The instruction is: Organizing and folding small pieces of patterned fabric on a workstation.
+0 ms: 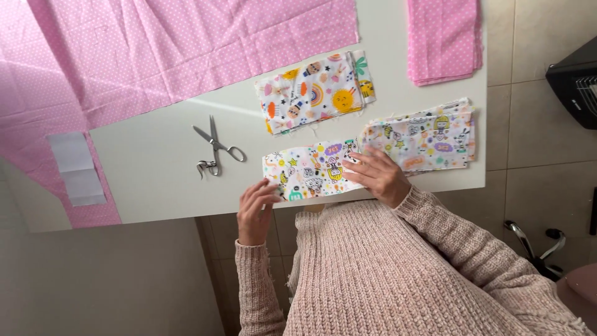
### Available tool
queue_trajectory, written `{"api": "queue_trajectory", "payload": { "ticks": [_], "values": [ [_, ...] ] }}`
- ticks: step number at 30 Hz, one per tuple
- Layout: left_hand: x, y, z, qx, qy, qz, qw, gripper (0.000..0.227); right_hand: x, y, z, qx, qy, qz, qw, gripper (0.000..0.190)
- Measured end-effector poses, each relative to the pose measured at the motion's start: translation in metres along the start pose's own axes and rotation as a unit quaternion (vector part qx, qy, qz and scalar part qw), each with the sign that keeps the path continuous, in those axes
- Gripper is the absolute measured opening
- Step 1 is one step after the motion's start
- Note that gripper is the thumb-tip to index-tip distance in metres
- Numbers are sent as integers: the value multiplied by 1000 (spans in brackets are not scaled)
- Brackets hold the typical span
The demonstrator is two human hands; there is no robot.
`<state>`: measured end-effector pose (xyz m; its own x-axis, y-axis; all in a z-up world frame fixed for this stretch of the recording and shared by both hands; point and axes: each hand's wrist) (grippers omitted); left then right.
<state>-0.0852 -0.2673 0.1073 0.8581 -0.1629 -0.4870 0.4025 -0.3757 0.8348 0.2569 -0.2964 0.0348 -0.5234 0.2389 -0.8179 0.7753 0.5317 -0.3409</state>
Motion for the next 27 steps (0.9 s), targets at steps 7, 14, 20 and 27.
{"api": "queue_trajectory", "payload": {
  "ticks": [7,14,20,27],
  "values": [
    [26,-35,25,-16,-160,-88,983,32,28,-44,31,23,-104,25,994,41],
    [28,-28,5,17,-190,-152,970,25,31,2,30,85,-43,41,995,21],
    [121,-24,-48,14,-147,-123,981,18,-9,98,25,230,-95,100,963,21],
    [226,4,-120,-35,-109,-149,982,41,-13,120,20,248,-143,45,957,37]
  ]
}}
Point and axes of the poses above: each hand's wrist, its own z-axis away from the middle knuckle, its own x-axis out of the palm, y = z × x, and after that the axes turned 6 degrees about z, right-handed
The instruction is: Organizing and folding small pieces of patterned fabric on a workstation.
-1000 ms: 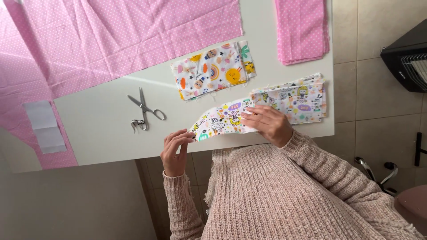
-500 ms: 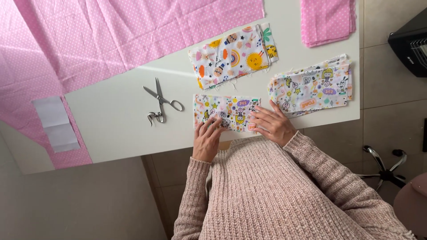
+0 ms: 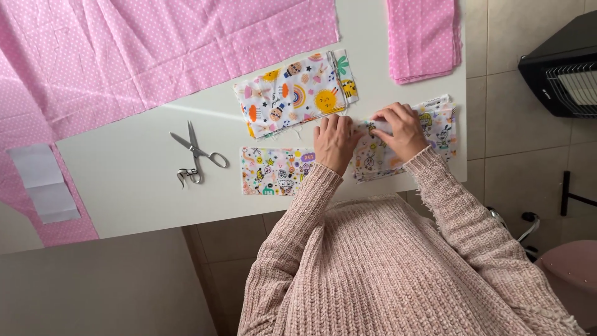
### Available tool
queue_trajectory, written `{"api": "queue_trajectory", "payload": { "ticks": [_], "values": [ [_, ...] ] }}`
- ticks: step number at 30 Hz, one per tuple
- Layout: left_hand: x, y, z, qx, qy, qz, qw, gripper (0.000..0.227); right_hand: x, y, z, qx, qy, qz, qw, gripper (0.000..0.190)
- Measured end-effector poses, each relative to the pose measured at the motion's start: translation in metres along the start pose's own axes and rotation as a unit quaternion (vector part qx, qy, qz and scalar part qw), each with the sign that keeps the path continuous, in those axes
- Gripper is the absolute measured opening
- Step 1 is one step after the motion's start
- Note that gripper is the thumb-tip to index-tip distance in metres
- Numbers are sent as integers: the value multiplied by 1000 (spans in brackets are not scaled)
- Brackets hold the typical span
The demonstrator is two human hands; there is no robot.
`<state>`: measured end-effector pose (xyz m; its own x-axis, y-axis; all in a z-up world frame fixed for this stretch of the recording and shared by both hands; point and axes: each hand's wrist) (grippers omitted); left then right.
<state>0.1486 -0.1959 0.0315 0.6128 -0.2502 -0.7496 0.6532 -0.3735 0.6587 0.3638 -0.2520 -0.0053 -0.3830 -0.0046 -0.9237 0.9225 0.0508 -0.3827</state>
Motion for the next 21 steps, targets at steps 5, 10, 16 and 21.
{"api": "queue_trajectory", "payload": {
  "ticks": [5,10,16,21],
  "values": [
    [11,7,-2,-15,20,46,999,28,-8,0,-9,-25,-31,-12,999,33],
    [10,18,6,-26,52,57,997,20,-16,4,-17,-74,-41,-10,996,33],
    [16,15,6,-35,76,116,990,23,-15,8,-23,-91,-39,-83,992,36],
    [22,10,7,-37,89,143,985,27,-19,-3,-27,-97,-49,-128,986,29]
  ]
}}
Point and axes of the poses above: each hand's wrist, its own z-axis away from the middle knuckle, its own x-axis out of the palm, y = z × x, and after that the axes turned 6 degrees about z, right-handed
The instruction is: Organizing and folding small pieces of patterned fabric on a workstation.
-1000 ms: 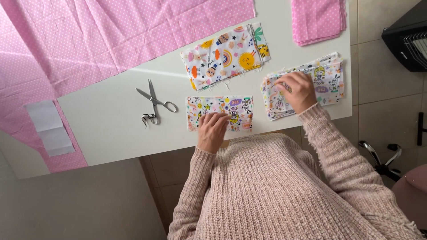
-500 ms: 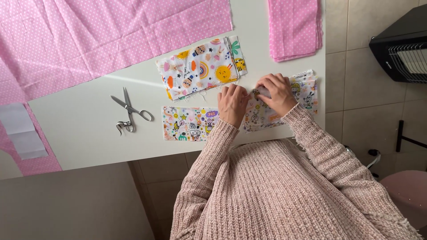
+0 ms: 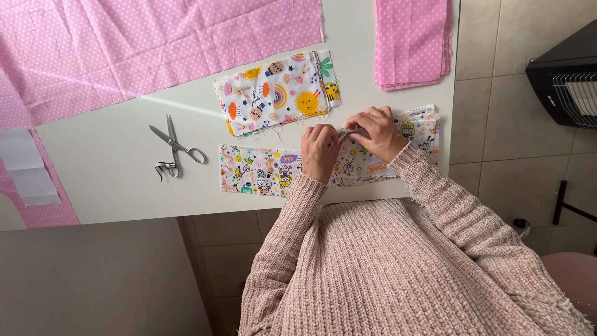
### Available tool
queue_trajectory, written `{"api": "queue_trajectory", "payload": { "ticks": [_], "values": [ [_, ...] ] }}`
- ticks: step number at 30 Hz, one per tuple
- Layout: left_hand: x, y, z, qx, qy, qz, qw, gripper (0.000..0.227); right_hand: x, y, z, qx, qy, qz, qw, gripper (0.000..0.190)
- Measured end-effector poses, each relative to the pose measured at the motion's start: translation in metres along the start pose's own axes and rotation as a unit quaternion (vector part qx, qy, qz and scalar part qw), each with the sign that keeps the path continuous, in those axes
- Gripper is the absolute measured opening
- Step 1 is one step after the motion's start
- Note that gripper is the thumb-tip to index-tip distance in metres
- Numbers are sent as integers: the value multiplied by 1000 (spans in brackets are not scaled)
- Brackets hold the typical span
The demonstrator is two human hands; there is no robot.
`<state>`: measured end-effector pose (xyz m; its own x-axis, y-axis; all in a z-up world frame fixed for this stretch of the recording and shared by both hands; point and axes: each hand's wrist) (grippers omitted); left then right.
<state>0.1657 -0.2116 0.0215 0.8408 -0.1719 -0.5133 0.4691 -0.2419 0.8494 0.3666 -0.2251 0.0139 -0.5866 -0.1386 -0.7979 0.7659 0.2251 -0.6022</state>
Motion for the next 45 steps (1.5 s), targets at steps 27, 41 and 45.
{"api": "queue_trajectory", "payload": {
  "ticks": [27,41,45],
  "values": [
    [-18,21,1,-214,-91,250,940,14,-106,37,111,317,1,-92,944,16],
    [-10,35,-29,-124,-105,-22,986,39,-77,38,109,350,83,-35,932,26],
    [-4,36,-33,-146,-157,-66,974,35,-73,35,109,343,106,-31,933,26]
  ]
}}
Point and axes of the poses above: each hand's wrist, its own z-axis away from the middle knuckle, its own x-axis out of the palm, y = z × x, and after that the axes turned 6 degrees about z, right-handed
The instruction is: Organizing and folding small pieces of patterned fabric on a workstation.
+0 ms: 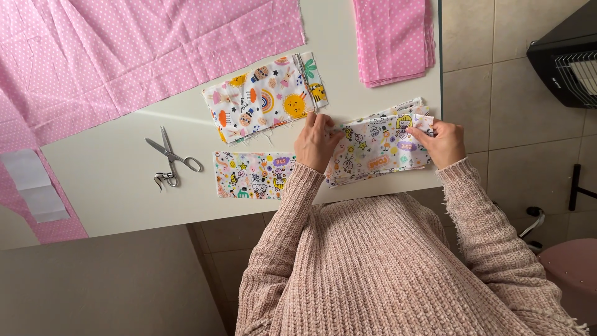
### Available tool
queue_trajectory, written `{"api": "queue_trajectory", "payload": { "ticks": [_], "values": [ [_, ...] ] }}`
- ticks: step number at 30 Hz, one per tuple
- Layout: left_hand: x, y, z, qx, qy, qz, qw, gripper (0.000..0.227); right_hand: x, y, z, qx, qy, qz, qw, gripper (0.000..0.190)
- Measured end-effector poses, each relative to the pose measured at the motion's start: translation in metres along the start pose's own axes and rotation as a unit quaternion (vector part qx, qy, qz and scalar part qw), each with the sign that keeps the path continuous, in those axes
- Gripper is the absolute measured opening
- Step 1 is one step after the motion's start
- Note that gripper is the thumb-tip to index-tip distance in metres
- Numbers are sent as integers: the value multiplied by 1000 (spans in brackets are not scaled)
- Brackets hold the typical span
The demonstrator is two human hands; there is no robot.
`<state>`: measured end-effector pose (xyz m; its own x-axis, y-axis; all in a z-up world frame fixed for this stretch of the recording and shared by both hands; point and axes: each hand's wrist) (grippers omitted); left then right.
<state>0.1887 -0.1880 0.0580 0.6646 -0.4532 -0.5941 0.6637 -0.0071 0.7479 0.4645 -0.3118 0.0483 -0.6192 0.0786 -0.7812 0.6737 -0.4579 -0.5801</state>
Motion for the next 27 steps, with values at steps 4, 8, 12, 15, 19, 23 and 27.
{"api": "queue_trajectory", "payload": {
  "ticks": [4,8,12,15,19,23,27],
  "values": [
    [4,-3,-2,2,-15,3,1000,28,2,2,1,-5,10,21,1000,28],
    [8,-7,0,94,33,-4,995,25,-6,-11,3,-7,9,-26,1000,23],
    [19,-19,4,140,70,-33,987,21,-6,-12,3,-14,8,-30,999,22],
    [18,-22,7,149,71,-37,986,17,-8,-13,4,-19,8,-35,999,24],
    [16,-22,8,185,87,-3,979,10,-6,2,1,-23,-8,-41,999,22],
    [21,-18,22,282,76,-11,956,1,-17,-18,-14,-249,72,112,959,57],
    [4,4,50,384,29,1,923,3,-10,-27,-15,-325,37,211,921,53]
  ]
}}
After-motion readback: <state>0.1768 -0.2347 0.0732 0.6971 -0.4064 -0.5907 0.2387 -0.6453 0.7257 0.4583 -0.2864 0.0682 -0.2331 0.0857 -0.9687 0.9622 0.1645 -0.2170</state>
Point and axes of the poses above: each hand's wrist, its own z-axis away from the middle knuckle, its own x-axis out of the palm, y = z × x, and after that the axes turned 6 degrees about z, right-handed
